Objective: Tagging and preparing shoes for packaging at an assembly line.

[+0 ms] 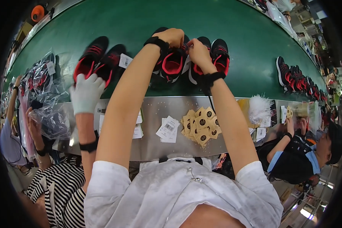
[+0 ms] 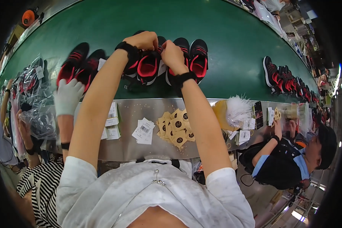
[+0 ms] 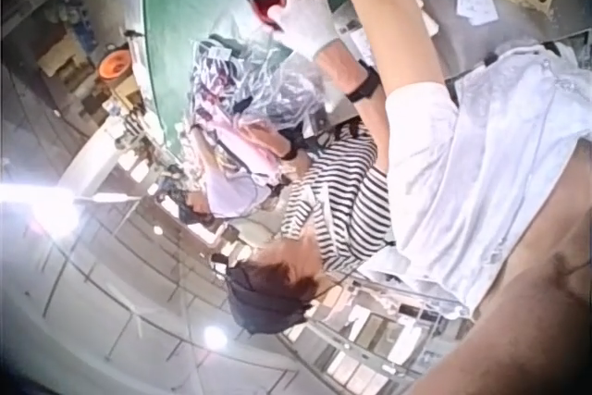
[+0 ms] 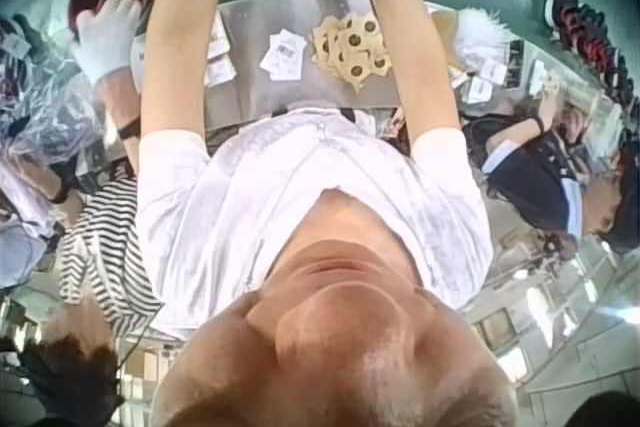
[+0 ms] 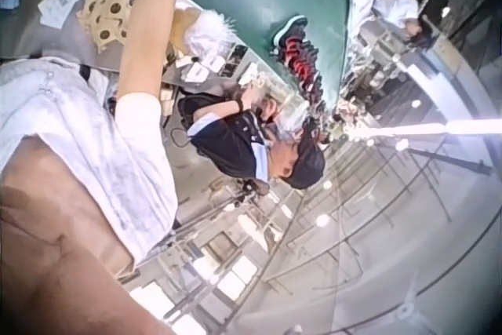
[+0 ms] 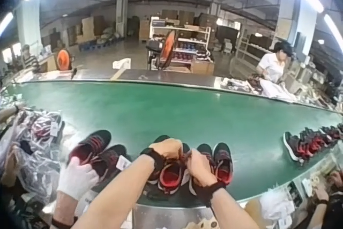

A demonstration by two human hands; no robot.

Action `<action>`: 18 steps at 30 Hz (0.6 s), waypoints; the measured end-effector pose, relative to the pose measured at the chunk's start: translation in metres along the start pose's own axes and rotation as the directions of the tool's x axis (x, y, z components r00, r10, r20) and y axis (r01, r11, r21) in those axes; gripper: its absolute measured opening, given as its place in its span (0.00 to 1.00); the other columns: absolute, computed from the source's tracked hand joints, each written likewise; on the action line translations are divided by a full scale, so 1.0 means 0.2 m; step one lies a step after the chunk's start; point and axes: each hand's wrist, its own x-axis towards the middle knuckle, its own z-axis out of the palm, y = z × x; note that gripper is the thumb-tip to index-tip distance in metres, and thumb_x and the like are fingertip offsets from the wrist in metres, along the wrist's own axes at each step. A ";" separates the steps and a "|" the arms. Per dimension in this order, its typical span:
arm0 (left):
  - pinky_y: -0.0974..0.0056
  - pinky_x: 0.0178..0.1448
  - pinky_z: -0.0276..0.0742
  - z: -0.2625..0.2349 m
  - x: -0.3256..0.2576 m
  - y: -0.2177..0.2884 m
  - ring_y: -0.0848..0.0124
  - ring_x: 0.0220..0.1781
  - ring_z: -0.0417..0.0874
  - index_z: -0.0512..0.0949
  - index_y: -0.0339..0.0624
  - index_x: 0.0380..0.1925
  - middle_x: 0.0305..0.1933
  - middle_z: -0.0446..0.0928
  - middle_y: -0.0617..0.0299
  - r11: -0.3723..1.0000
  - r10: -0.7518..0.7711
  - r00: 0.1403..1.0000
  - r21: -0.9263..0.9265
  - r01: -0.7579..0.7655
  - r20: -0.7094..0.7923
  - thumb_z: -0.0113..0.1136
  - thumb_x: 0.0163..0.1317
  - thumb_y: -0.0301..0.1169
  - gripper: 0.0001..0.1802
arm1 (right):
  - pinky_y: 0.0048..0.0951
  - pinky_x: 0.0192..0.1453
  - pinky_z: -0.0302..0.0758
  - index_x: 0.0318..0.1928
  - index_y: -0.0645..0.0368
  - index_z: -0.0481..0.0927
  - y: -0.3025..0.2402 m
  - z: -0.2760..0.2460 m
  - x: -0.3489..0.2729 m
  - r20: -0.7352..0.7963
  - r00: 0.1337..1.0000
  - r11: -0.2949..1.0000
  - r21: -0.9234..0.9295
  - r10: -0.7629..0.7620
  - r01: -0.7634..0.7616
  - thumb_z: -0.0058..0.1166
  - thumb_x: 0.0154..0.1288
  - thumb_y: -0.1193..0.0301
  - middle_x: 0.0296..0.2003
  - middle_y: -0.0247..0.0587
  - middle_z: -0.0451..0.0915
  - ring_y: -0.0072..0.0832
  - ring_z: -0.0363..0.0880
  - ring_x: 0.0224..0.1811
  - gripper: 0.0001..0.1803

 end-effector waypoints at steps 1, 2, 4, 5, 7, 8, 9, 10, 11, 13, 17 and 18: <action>0.64 0.29 0.75 0.00 0.00 0.04 0.67 0.27 0.80 0.82 0.38 0.33 0.27 0.80 0.55 1.000 0.008 1.000 0.003 -0.008 0.001 0.55 0.45 0.21 0.13 | 0.37 0.45 0.74 0.43 0.64 0.76 0.02 0.01 0.02 0.014 1.000 0.990 -0.138 -0.014 0.015 0.44 0.58 0.74 0.35 0.50 0.81 0.41 0.80 0.40 0.14; 0.64 0.29 0.75 0.00 0.00 0.07 0.67 0.26 0.80 0.82 0.38 0.33 0.27 0.80 0.55 0.999 0.033 0.999 0.036 -0.033 0.012 0.56 0.44 0.21 0.13 | 0.41 0.47 0.74 0.43 0.64 0.76 0.04 0.01 0.04 0.030 0.999 0.962 -0.273 -0.024 0.031 0.45 0.58 0.73 0.37 0.53 0.80 0.46 0.79 0.41 0.14; 0.62 0.33 0.76 0.01 0.00 0.05 0.64 0.29 0.81 0.82 0.38 0.33 0.29 0.80 0.54 0.997 0.071 0.997 0.045 -0.071 -0.007 0.58 0.43 0.22 0.13 | 0.44 0.47 0.73 0.41 0.63 0.77 -0.01 0.01 0.04 0.039 0.998 0.962 -0.264 -0.053 0.062 0.47 0.56 0.72 0.36 0.56 0.80 0.50 0.78 0.42 0.13; 0.62 0.33 0.76 0.01 -0.01 0.02 0.64 0.29 0.81 0.82 0.38 0.33 0.29 0.80 0.54 0.997 0.067 0.998 0.047 -0.067 -0.011 0.58 0.43 0.22 0.13 | 0.46 0.47 0.73 0.39 0.62 0.78 -0.02 0.01 0.04 0.048 0.996 0.962 -0.258 -0.077 0.087 0.49 0.55 0.72 0.36 0.60 0.79 0.54 0.77 0.43 0.12; 0.60 0.37 0.76 0.02 -0.03 -0.01 0.59 0.33 0.81 0.81 0.38 0.30 0.30 0.80 0.50 0.978 0.195 0.971 0.108 -0.181 -0.141 0.60 0.43 0.25 0.11 | 0.47 0.46 0.74 0.38 0.62 0.78 -0.04 -0.02 0.03 0.084 0.993 0.955 -0.275 -0.087 0.107 0.49 0.55 0.73 0.35 0.60 0.79 0.54 0.77 0.42 0.11; 0.59 0.39 0.76 0.03 -0.04 -0.03 0.56 0.35 0.81 0.81 0.37 0.29 0.31 0.80 0.48 0.962 0.257 0.945 0.142 -0.231 -0.202 0.62 0.44 0.27 0.10 | 0.47 0.45 0.74 0.36 0.62 0.79 -0.05 -0.03 0.02 0.122 0.988 0.948 -0.291 -0.097 0.129 0.48 0.55 0.73 0.35 0.61 0.79 0.54 0.78 0.41 0.10; 0.59 0.39 0.76 0.04 -0.05 -0.05 0.56 0.35 0.81 0.81 0.37 0.29 0.31 0.80 0.48 0.963 0.254 0.946 0.142 -0.228 -0.203 0.62 0.44 0.27 0.10 | 0.47 0.45 0.74 0.36 0.62 0.79 -0.06 -0.04 0.02 0.125 0.987 0.948 -0.289 -0.099 0.132 0.48 0.55 0.73 0.35 0.61 0.79 0.54 0.78 0.41 0.10; 0.59 0.39 0.76 0.05 -0.06 -0.06 0.56 0.35 0.81 0.81 0.37 0.29 0.30 0.80 0.48 0.968 0.233 0.939 0.154 -0.199 -0.253 0.61 0.45 0.28 0.09 | 0.48 0.45 0.74 0.35 0.61 0.80 -0.08 -0.05 0.01 0.142 0.982 0.940 -0.301 -0.125 0.163 0.48 0.54 0.73 0.34 0.61 0.79 0.54 0.78 0.41 0.10; 0.59 0.39 0.76 0.05 -0.06 -0.08 0.56 0.35 0.81 0.80 0.36 0.28 0.29 0.80 0.48 0.972 0.212 0.929 0.163 -0.169 -0.302 0.61 0.46 0.29 0.09 | 0.48 0.46 0.74 0.34 0.61 0.81 -0.09 -0.06 0.00 0.160 0.976 0.930 -0.311 -0.150 0.194 0.48 0.54 0.74 0.34 0.61 0.79 0.54 0.78 0.40 0.10; 0.59 0.39 0.76 0.03 -0.08 -0.07 0.56 0.34 0.81 0.80 0.35 0.28 0.29 0.80 0.48 0.980 0.186 0.951 0.112 -0.163 -0.248 0.60 0.48 0.29 0.09 | 0.48 0.45 0.74 0.35 0.61 0.81 -0.08 -0.08 0.01 0.162 0.975 0.938 -0.288 -0.152 0.194 0.48 0.54 0.74 0.34 0.61 0.79 0.54 0.78 0.40 0.10; 0.60 0.37 0.75 0.03 -0.06 -0.09 0.57 0.31 0.81 0.80 0.34 0.29 0.28 0.80 0.47 0.986 0.128 0.981 0.124 -0.110 -0.149 0.58 0.51 0.31 0.10 | 0.49 0.44 0.75 0.34 0.61 0.81 -0.06 -0.04 0.06 0.173 0.961 0.897 -0.353 -0.217 0.266 0.48 0.54 0.74 0.34 0.61 0.79 0.55 0.78 0.40 0.10; 0.60 0.37 0.75 0.03 -0.06 -0.10 0.57 0.31 0.81 0.80 0.34 0.29 0.28 0.80 0.47 0.987 0.123 0.981 0.123 -0.105 -0.150 0.58 0.51 0.31 0.10 | 0.49 0.44 0.75 0.34 0.61 0.81 -0.07 -0.03 0.06 0.176 0.960 0.897 -0.350 -0.220 0.270 0.48 0.54 0.74 0.34 0.61 0.79 0.55 0.78 0.40 0.10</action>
